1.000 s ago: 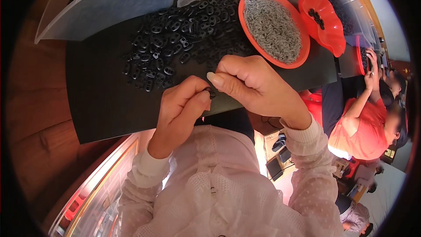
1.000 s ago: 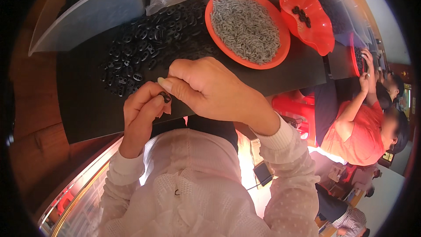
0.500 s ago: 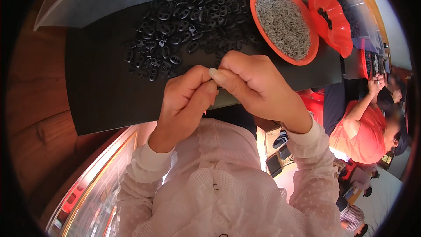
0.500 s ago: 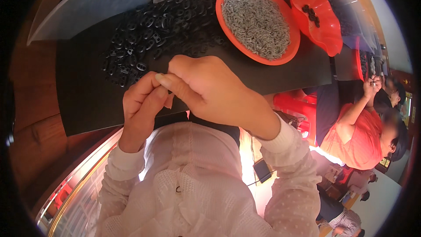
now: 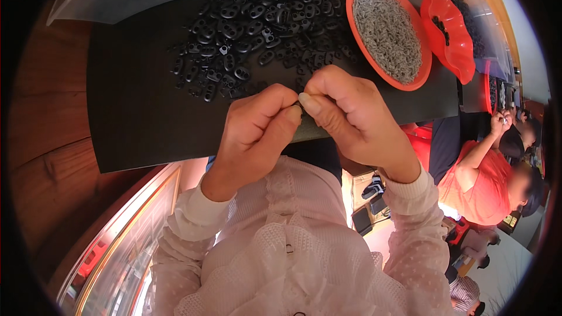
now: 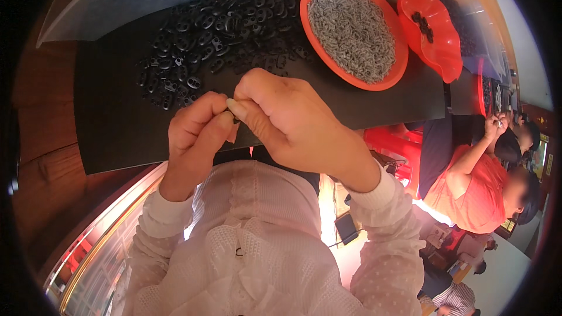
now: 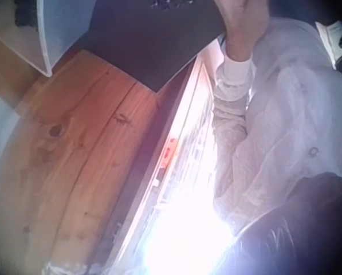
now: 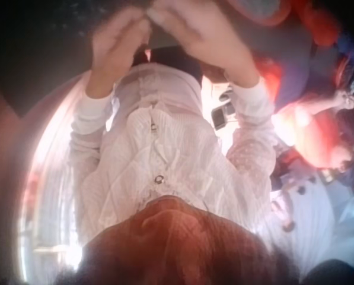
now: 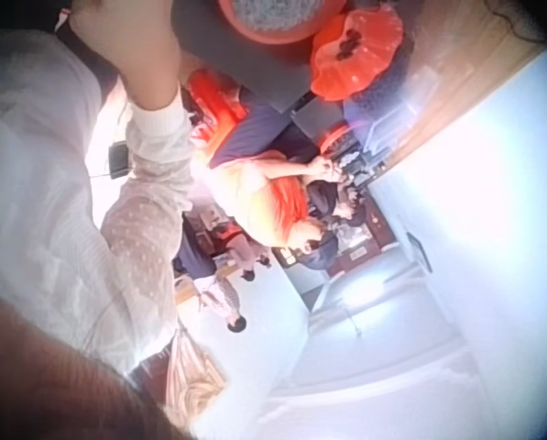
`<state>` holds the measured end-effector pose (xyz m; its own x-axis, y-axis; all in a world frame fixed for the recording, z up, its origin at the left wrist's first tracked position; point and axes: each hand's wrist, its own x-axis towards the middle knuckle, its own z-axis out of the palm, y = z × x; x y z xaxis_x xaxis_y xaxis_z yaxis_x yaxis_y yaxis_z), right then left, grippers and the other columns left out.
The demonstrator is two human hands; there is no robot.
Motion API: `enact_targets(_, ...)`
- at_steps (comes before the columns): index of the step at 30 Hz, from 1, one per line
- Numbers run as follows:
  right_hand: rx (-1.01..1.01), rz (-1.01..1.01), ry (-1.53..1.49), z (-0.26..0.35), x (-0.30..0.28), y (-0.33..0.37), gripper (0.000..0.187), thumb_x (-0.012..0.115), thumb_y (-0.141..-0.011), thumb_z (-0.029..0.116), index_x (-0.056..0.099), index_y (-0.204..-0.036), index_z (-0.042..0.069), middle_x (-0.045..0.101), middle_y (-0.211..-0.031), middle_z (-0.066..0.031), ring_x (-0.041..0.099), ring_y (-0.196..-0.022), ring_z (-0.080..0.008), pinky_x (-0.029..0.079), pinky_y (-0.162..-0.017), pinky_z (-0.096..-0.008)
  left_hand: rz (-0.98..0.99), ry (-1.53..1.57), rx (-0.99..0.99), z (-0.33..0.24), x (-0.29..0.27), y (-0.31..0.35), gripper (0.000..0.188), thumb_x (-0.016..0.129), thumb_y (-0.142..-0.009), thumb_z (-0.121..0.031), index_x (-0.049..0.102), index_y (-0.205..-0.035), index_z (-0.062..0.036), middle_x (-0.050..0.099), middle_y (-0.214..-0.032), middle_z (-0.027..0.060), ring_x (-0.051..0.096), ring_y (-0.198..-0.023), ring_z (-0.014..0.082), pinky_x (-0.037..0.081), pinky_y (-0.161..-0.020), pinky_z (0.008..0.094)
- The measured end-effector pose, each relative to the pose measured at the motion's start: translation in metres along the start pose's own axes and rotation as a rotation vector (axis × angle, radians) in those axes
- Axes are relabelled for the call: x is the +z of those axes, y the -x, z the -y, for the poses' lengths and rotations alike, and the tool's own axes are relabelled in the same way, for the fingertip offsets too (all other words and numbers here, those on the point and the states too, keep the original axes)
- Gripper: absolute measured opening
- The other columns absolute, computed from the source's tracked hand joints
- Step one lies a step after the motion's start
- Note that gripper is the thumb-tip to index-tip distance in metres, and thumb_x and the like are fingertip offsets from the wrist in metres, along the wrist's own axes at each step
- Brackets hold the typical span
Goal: The person repeatedly picks up small black plastic components and silver screws from a table and inserts the screws into the components by hand. The person handles the items one at a time, performing a repetitive assembly action throughout the clip.
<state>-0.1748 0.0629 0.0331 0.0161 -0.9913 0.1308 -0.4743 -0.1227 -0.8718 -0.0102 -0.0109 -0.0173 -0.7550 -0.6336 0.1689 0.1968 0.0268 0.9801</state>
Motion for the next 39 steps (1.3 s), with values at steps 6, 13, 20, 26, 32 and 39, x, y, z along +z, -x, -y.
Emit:
enact_targets(6, 0.043, -0.033, 0.108, 0.006, 0.006, 0.008, 0.009, 0.056, -0.09, 0.001, 0.049, -0.086, 0.0, 0.054, -0.07, -0.0133, 0.054, -0.058, -0.0304, 0.042, -0.052, -0.0349, -0.007, -0.108, 0.027, -0.003, 0.005, 0.002, 0.004, 0.054, -0.088, 0.001, 0.055, -0.085, 0.0029, 0.051, -0.068, 0.0065, 0.047, -0.057, 0.012, 0.038, -0.051, 0.0273)
enact_targets(13, 0.114, -0.021, -0.011, -0.004, -0.012, 0.0, 0.008, 0.056, -0.093, 0.008, 0.056, -0.091, 0.0, 0.057, -0.082, -0.0081, 0.054, -0.066, -0.0209, 0.045, -0.06, -0.0297, 0.001, -0.094, 0.012, -0.012, 0.002, 0.008, 0.005, 0.053, -0.089, 0.0, 0.055, -0.085, 0.0031, 0.05, -0.068, 0.0097, 0.049, -0.056, 0.0168, 0.04, -0.052, 0.0299)
enact_targets(20, -0.124, 0.003, 0.712, -0.024, -0.005, -0.051, 0.011, 0.059, -0.08, 0.001, 0.053, -0.089, 0.005, 0.054, -0.083, -0.0123, 0.059, -0.073, -0.035, 0.046, -0.058, -0.043, 0.046, -0.108, -0.002, -0.015, 0.001, 0.008, 0.004, 0.053, -0.087, 0.0, 0.054, -0.084, 0.0026, 0.051, -0.069, 0.0115, 0.049, -0.055, 0.0221, 0.04, -0.052, 0.0321)
enact_targets(26, -0.17, 0.064, 0.809, -0.02, -0.01, -0.057, 0.017, 0.062, -0.082, 0.002, 0.052, -0.095, 0.008, 0.053, -0.085, -0.009, 0.056, -0.072, -0.0346, 0.044, -0.058, -0.0418, 0.036, -0.068, 0.027, -0.011, 0.0, 0.01, 0.005, 0.052, -0.087, 0.001, 0.055, -0.083, 0.0026, 0.05, -0.069, 0.0072, 0.046, -0.058, 0.0157, 0.037, -0.053, 0.0291)
enact_targets(32, -0.233, 0.118, 0.72, -0.02, 0.01, -0.061, 0.02, 0.066, -0.081, 0.006, 0.05, -0.093, 0.006, 0.053, -0.084, -0.0107, 0.057, -0.071, -0.0347, 0.045, -0.058, -0.0409, 0.039, -0.095, 0.048, -0.01, -0.002, 0.011, 0.003, 0.053, -0.086, 0.0, 0.055, -0.083, 0.0018, 0.051, -0.069, 0.01, 0.049, -0.057, 0.0214, 0.04, -0.053, 0.032)
enact_targets(39, -0.244, 0.139, 0.711, -0.018, 0.01, -0.061, 0.023, 0.067, -0.079, 0.005, 0.048, -0.093, 0.004, 0.053, -0.083, -0.0125, 0.057, -0.071, -0.0361, 0.044, -0.056, -0.0421, 0.019, -0.055, 0.053, -0.01, -0.002, 0.013, 0.007, 0.052, -0.088, -0.001, 0.055, -0.082, 0.002, 0.049, -0.067, 0.0039, 0.042, -0.058, 0.0096, 0.035, -0.052, 0.0265)
